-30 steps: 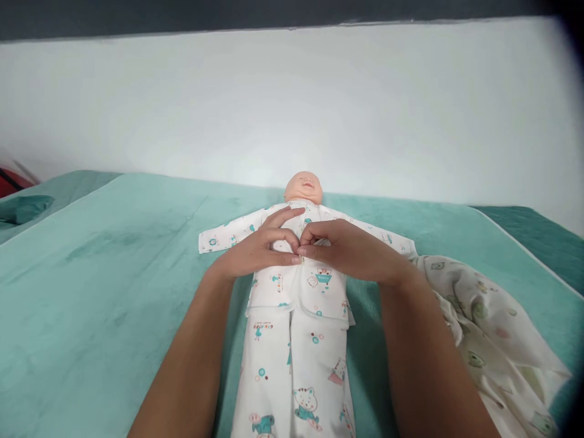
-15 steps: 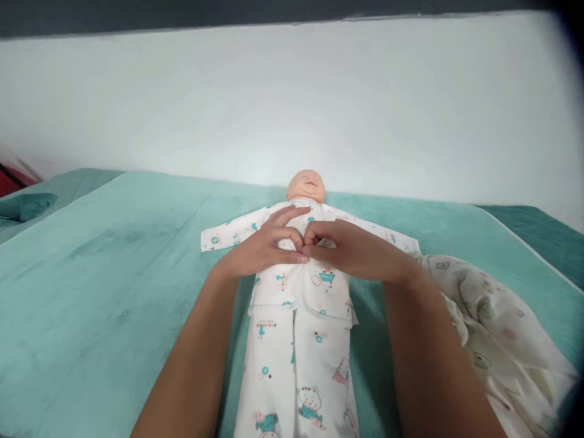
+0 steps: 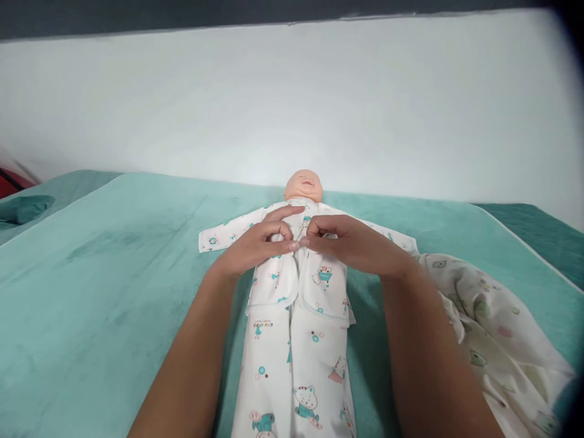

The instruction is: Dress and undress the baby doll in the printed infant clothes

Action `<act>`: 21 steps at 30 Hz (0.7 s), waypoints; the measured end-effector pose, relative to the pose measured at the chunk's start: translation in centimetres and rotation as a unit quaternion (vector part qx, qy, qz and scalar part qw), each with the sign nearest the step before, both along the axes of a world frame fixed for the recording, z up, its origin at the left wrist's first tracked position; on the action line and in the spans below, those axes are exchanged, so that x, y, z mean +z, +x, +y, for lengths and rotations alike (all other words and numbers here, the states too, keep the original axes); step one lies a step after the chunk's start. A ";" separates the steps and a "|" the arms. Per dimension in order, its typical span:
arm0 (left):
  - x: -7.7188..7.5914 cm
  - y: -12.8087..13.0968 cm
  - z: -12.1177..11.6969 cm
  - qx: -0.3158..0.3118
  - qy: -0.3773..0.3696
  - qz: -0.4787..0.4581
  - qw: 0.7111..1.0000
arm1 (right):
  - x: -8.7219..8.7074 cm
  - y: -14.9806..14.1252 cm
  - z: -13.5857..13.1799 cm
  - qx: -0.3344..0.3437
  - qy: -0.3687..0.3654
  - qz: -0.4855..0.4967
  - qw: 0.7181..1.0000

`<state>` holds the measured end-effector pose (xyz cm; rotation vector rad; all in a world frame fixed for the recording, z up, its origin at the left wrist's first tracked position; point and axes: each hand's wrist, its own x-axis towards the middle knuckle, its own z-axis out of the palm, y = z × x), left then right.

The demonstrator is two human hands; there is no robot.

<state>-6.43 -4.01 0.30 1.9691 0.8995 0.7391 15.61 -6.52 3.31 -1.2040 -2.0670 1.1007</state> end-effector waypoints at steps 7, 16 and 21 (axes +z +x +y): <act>-0.4 1.7 -0.6 0.112 0.108 0.018 0.988 | -1.3 2.0 1.1 -0.224 0.058 -0.221 0.947; -0.5 2.7 -0.9 0.213 0.192 0.062 0.956 | -2.8 0.9 2.0 -0.312 0.092 -0.241 0.914; -0.4 1.4 -0.1 0.277 0.136 0.019 0.951 | -3.6 1.5 2.5 -0.299 0.110 -0.258 0.912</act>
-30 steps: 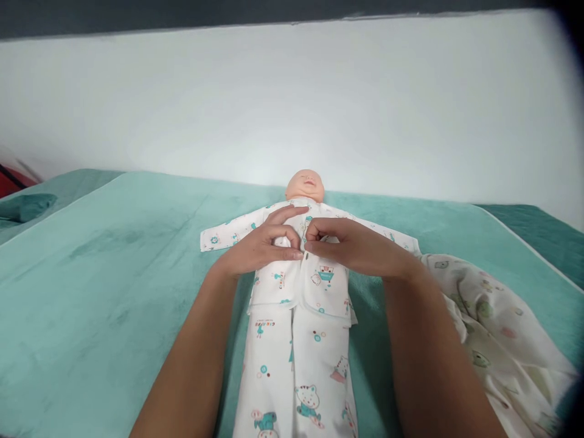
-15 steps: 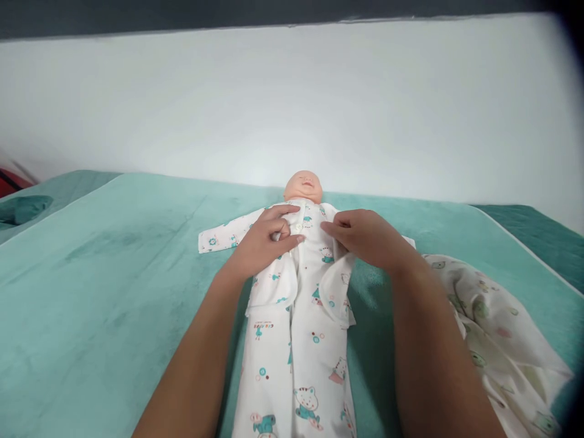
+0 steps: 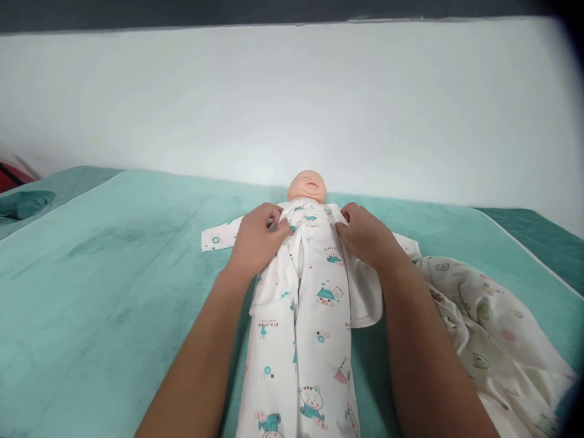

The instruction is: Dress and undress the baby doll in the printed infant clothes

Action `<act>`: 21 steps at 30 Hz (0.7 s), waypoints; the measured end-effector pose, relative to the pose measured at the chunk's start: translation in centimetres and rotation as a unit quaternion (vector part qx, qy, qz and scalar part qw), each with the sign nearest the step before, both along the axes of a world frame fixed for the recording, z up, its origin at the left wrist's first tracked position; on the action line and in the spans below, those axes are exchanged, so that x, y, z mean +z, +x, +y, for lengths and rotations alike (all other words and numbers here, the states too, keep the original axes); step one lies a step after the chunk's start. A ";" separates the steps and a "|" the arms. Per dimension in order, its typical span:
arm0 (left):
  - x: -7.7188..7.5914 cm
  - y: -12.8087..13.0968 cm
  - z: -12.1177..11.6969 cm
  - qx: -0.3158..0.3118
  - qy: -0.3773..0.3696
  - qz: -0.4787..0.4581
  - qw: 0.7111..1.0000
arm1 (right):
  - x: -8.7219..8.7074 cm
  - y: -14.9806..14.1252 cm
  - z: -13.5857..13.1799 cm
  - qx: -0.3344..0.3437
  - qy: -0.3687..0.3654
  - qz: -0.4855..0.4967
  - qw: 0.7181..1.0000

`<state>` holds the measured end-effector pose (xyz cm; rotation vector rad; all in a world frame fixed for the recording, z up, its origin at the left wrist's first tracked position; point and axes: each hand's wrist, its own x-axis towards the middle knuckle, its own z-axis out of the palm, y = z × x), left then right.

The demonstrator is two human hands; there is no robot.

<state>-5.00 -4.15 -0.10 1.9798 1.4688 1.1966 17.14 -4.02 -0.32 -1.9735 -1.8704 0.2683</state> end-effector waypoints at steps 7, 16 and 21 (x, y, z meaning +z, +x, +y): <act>-0.9 -4.3 2.2 0.209 -0.145 0.127 0.959 | -0.6 2.7 -0.1 -0.042 -0.048 -0.056 0.996; -1.5 -5.6 1.5 0.265 -0.113 0.301 0.909 | -2.3 0.6 1.7 0.167 0.169 0.089 0.967; -1.5 -5.7 1.2 0.252 -0.095 0.345 0.899 | -3.8 0.5 2.4 0.109 0.137 0.087 0.981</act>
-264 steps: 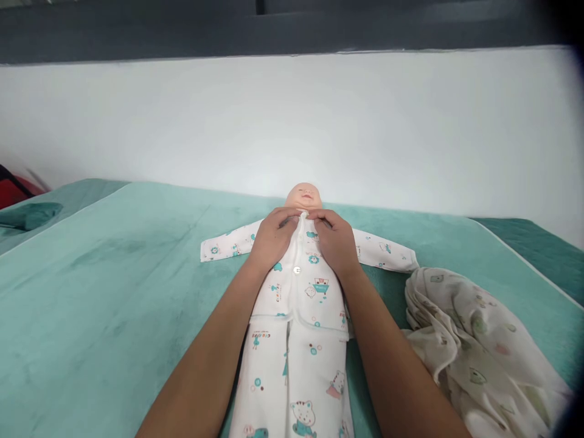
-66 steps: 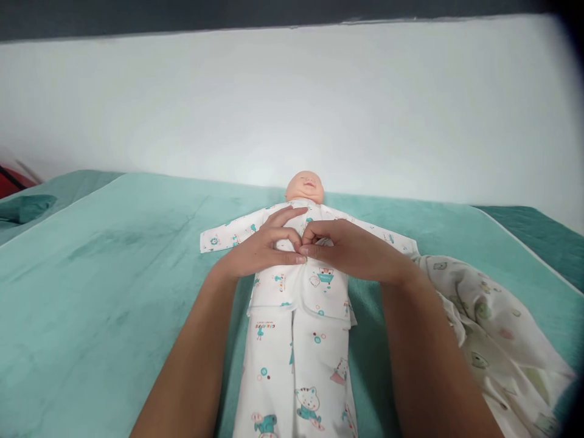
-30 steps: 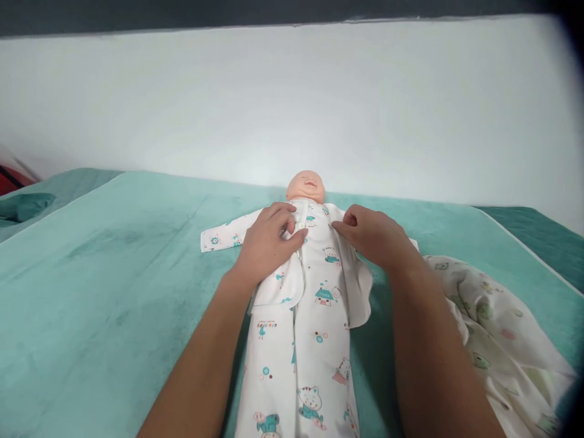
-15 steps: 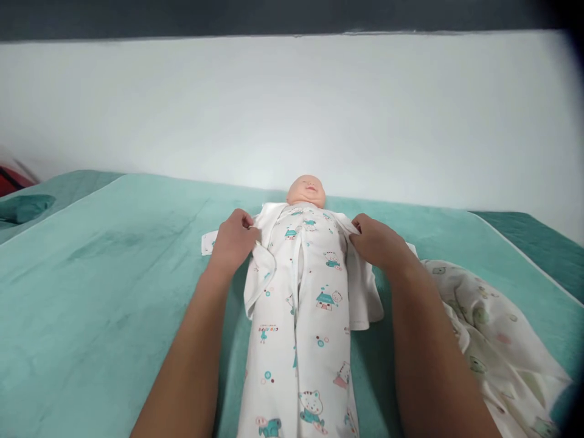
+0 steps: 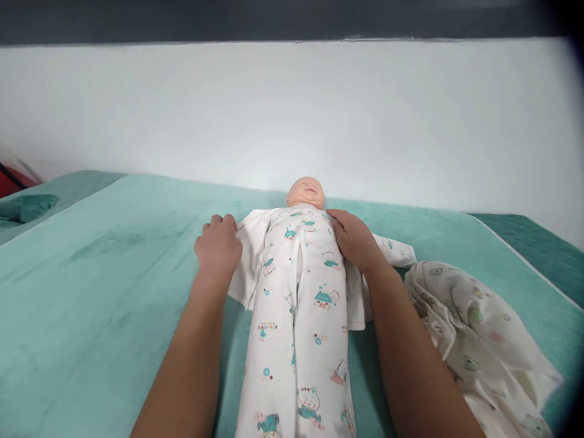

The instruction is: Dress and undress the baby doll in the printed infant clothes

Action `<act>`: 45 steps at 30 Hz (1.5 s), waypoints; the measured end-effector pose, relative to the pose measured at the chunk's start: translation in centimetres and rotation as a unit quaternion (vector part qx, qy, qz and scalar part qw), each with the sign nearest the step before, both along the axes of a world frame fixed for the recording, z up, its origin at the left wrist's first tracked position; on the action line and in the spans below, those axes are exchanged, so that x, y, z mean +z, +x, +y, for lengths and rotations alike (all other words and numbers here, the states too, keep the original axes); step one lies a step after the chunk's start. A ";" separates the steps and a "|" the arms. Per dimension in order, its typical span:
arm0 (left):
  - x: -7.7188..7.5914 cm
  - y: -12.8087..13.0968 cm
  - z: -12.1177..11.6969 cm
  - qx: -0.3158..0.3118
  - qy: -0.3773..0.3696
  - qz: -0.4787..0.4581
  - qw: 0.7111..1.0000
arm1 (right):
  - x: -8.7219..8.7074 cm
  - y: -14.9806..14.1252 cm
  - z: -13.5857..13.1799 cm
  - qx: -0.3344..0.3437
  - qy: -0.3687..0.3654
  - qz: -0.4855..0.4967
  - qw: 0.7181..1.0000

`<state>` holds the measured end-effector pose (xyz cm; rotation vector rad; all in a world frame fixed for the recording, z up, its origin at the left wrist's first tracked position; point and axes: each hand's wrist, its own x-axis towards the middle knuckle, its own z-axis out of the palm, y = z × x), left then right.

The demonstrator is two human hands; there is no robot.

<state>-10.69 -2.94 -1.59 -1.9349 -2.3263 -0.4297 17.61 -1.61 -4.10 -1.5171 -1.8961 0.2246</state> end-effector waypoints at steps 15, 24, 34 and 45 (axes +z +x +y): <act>-2.6 3.1 2.2 -0.302 0.115 -0.104 0.941 | -0.1 -0.8 0.1 0.008 0.090 0.039 0.995; -3.3 2.4 2.6 -0.173 0.093 -0.010 0.980 | -0.6 -0.3 0.8 -0.023 -0.012 -0.034 0.999; -3.8 1.2 2.7 -0.130 0.072 -0.013 0.989 | -1.9 2.7 0.5 -0.015 0.016 -0.112 0.993; -4.1 2.4 0.6 -0.190 0.078 0.000 0.979 | -2.9 2.6 -1.2 -0.056 0.020 -0.112 0.992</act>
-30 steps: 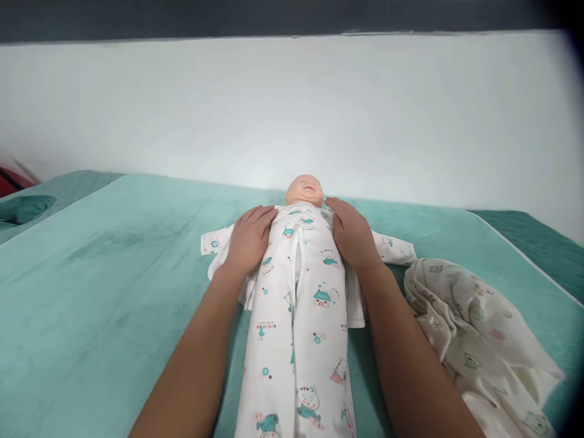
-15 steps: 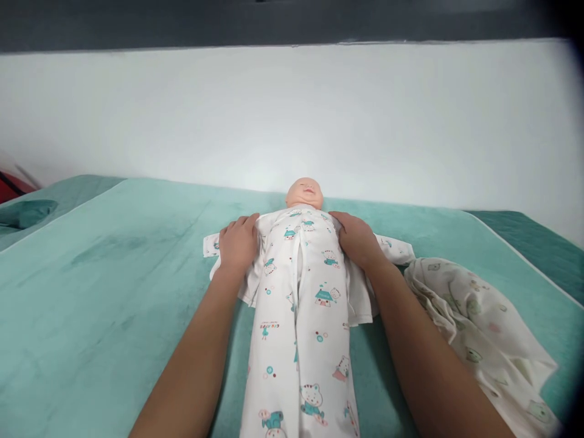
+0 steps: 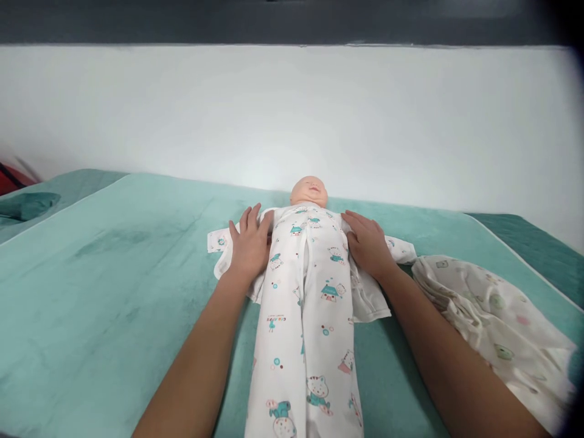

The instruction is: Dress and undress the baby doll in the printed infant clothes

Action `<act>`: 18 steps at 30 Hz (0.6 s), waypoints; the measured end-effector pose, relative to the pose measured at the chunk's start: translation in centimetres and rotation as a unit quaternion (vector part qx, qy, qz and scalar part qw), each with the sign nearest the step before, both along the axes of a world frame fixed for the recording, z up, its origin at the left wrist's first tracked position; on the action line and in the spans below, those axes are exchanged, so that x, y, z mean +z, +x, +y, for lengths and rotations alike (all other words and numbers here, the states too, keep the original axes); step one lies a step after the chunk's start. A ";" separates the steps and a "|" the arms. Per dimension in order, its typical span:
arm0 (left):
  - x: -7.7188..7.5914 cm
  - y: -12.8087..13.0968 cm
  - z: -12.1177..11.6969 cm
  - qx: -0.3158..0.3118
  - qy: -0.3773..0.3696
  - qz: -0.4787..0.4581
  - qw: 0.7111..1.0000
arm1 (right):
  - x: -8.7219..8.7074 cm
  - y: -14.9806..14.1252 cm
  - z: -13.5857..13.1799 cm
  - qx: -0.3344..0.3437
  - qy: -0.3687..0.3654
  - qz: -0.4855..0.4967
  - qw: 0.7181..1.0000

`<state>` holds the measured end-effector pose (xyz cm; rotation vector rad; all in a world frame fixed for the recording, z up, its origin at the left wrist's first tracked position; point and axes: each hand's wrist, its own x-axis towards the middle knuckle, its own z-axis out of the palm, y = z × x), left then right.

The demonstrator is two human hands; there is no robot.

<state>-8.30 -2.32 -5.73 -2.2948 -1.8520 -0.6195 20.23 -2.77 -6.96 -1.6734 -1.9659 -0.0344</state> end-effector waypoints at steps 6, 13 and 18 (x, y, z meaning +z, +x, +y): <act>-0.7 -0.8 -1.2 -0.006 -0.034 0.029 0.999 | -0.4 0.7 -1.1 0.015 -0.041 -0.103 0.994; -1.7 -1.3 -3.2 0.004 -0.025 0.005 1.000 | -1.2 -0.2 -3.2 0.009 0.012 -0.152 0.988; -2.3 -2.6 -6.1 0.081 0.037 -0.039 0.995 | -2.5 0.3 -5.5 0.004 0.039 -0.066 0.997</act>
